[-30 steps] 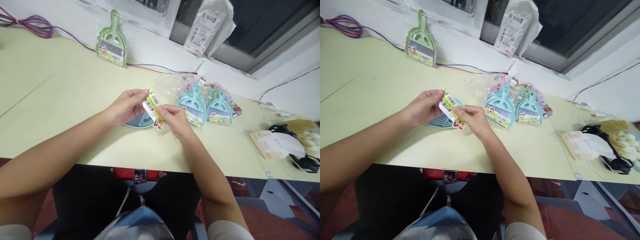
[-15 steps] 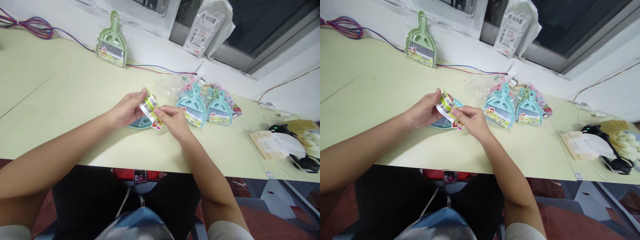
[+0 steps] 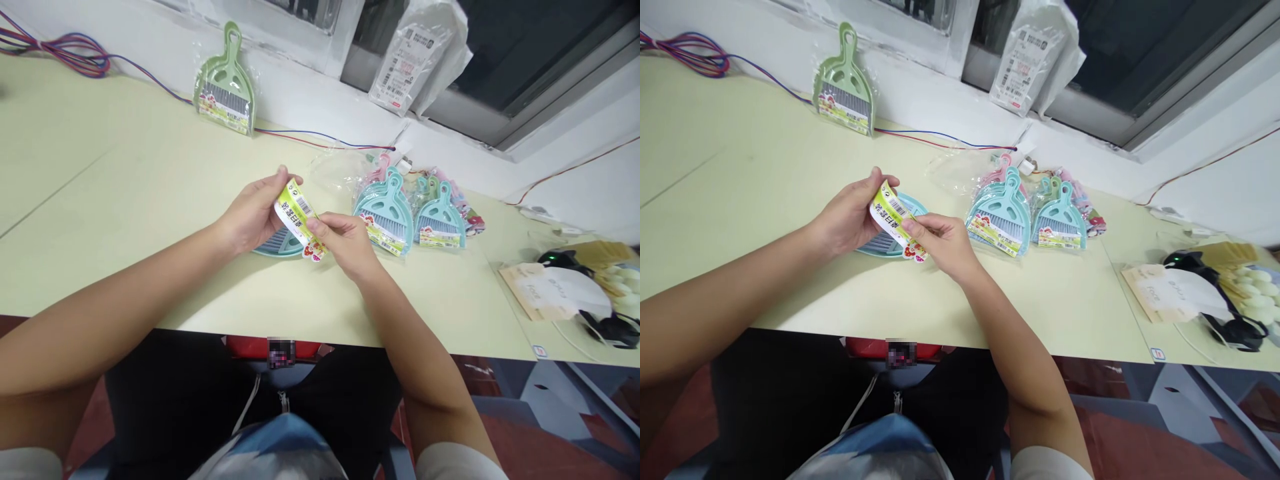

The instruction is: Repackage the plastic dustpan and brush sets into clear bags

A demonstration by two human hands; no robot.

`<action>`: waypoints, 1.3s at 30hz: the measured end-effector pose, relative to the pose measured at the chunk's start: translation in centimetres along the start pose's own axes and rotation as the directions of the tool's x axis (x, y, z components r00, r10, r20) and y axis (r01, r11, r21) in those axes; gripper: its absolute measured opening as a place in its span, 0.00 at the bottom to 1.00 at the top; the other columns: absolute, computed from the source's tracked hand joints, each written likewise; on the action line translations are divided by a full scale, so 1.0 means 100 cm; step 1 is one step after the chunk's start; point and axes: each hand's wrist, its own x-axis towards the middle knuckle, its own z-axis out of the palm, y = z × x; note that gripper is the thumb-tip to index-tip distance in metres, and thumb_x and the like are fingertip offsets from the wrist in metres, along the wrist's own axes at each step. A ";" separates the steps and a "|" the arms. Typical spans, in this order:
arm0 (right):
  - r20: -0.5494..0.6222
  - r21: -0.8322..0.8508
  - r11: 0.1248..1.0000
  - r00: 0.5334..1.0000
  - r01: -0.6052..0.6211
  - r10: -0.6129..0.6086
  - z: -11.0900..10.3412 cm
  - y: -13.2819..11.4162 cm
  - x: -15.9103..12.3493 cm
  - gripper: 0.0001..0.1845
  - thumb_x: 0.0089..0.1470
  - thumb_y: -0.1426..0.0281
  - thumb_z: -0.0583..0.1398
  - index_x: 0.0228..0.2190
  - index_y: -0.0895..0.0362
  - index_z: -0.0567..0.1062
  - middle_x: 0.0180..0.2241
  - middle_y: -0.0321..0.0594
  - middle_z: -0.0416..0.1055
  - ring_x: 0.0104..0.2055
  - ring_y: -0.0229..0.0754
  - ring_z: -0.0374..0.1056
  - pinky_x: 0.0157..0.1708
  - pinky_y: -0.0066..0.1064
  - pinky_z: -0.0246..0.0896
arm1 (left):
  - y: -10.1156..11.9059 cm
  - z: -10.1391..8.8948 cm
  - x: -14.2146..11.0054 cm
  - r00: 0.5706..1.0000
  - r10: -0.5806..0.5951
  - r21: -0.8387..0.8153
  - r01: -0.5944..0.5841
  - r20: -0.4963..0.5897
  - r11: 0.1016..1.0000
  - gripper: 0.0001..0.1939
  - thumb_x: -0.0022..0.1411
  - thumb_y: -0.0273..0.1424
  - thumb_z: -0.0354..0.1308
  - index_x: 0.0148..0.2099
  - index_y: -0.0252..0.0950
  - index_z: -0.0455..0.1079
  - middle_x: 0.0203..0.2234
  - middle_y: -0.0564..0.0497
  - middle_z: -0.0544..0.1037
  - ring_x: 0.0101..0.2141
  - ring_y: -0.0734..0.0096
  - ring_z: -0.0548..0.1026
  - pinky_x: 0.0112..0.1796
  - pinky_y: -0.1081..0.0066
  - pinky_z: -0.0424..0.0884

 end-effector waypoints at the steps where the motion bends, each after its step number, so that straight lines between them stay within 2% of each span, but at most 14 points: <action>1: -0.011 0.001 1.000 1.000 -0.005 0.005 0.000 0.000 0.000 0.20 0.51 0.47 0.73 0.27 0.51 0.85 0.27 0.34 0.76 0.29 0.38 0.66 0.31 0.34 0.63 | 0.000 0.000 0.001 1.000 0.010 -0.009 -0.011 -0.014 1.000 0.27 0.66 0.59 0.65 0.41 0.37 0.76 0.25 0.52 0.76 0.29 0.67 0.80 0.32 0.70 0.76; 6: -0.059 -0.009 1.000 0.998 -0.028 0.027 0.000 0.002 0.001 0.22 0.49 0.45 0.73 0.29 0.51 0.86 0.29 0.36 0.79 0.32 0.39 0.69 0.34 0.35 0.66 | -0.005 0.000 0.000 0.999 0.025 0.010 -0.025 -0.022 1.000 0.31 0.62 0.62 0.66 0.44 0.37 0.77 0.29 0.49 0.79 0.34 0.61 0.82 0.36 0.68 0.76; 14: -0.051 -0.001 1.000 0.998 -0.027 0.027 0.004 0.007 0.001 0.23 0.47 0.44 0.74 0.29 0.52 0.86 0.27 0.35 0.77 0.30 0.39 0.68 0.32 0.34 0.64 | -0.009 -0.001 -0.001 0.999 0.021 0.005 -0.021 -0.030 1.000 0.28 0.60 0.59 0.70 0.40 0.38 0.74 0.23 0.52 0.75 0.29 0.65 0.80 0.33 0.68 0.75; 20: -0.064 0.020 0.998 0.996 -0.058 0.060 0.004 0.008 0.000 0.21 0.49 0.46 0.74 0.30 0.50 0.87 0.30 0.36 0.80 0.32 0.40 0.71 0.35 0.36 0.68 | 0.001 -0.025 0.017 0.987 0.084 -0.049 -0.092 -0.139 0.995 0.27 0.63 0.60 0.67 0.40 0.41 0.72 0.18 0.56 0.69 0.26 0.68 0.76 0.30 0.70 0.75; 23: -0.125 0.049 0.998 0.991 -0.031 0.037 0.002 0.009 0.001 0.20 0.49 0.46 0.74 0.32 0.49 0.88 0.32 0.36 0.82 0.35 0.42 0.73 0.39 0.38 0.72 | 0.002 -0.035 0.026 0.982 0.077 -0.105 -0.096 -0.171 0.990 0.28 0.64 0.62 0.65 0.38 0.41 0.73 0.20 0.54 0.71 0.24 0.71 0.73 0.28 0.70 0.73; 25: -0.182 0.071 0.997 0.983 -0.014 0.026 0.000 0.011 0.003 0.21 0.49 0.45 0.73 0.34 0.49 0.88 0.35 0.36 0.83 0.39 0.44 0.76 0.42 0.40 0.74 | -0.001 -0.034 0.027 0.990 0.039 -0.116 -0.055 -0.137 0.992 0.30 0.64 0.64 0.63 0.36 0.39 0.75 0.23 0.51 0.75 0.23 0.72 0.72 0.27 0.70 0.71; 27: -0.229 0.094 0.995 0.973 -0.013 0.034 -0.001 0.013 0.004 0.23 0.50 0.44 0.72 0.37 0.48 0.88 0.39 0.37 0.84 0.43 0.47 0.77 0.44 0.41 0.75 | -0.005 -0.028 0.023 0.998 -0.006 -0.067 0.002 -0.057 0.998 0.31 0.63 0.64 0.63 0.35 0.38 0.76 0.26 0.48 0.77 0.25 0.70 0.74 0.27 0.69 0.71; 29: -0.244 0.122 0.992 0.968 -0.022 0.052 -0.003 0.015 0.006 0.24 0.52 0.43 0.71 0.38 0.48 0.88 0.41 0.38 0.84 0.46 0.48 0.78 0.45 0.42 0.76 | -0.010 -0.019 0.015 0.999 -0.018 0.016 0.017 0.039 1.000 0.28 0.62 0.59 0.68 0.37 0.36 0.79 0.29 0.46 0.79 0.29 0.67 0.78 0.28 0.69 0.72; 32: -0.216 0.160 0.986 0.972 -0.054 0.088 -0.002 0.014 0.007 0.25 0.53 0.42 0.70 0.37 0.49 0.87 0.39 0.40 0.84 0.46 0.48 0.79 0.44 0.41 0.76 | -0.017 -0.008 0.005 0.992 0.031 0.098 -0.043 0.122 0.994 0.21 0.57 0.47 0.77 0.42 0.35 0.82 0.35 0.46 0.82 0.33 0.68 0.79 0.33 0.71 0.74; 35: -0.193 0.190 0.978 0.974 -0.082 0.119 -0.001 0.012 0.006 0.26 0.52 0.41 0.70 0.36 0.51 0.86 0.36 0.40 0.83 0.44 0.47 0.79 0.44 0.40 0.76 | -0.021 -0.005 0.001 0.992 0.070 0.105 -0.081 0.101 0.991 0.17 0.55 0.40 0.80 0.39 0.35 0.82 0.33 0.48 0.81 0.32 0.72 0.78 0.34 0.73 0.74; 39: -0.156 0.181 0.977 0.977 -0.114 0.143 0.000 0.012 0.006 0.25 0.51 0.42 0.71 0.34 0.51 0.84 0.36 0.39 0.82 0.43 0.46 0.78 0.44 0.39 0.76 | -0.018 -0.005 0.003 0.996 0.056 0.069 -0.061 0.063 0.996 0.15 0.56 0.39 0.79 0.35 0.35 0.81 0.28 0.50 0.79 0.29 0.72 0.76 0.34 0.71 0.75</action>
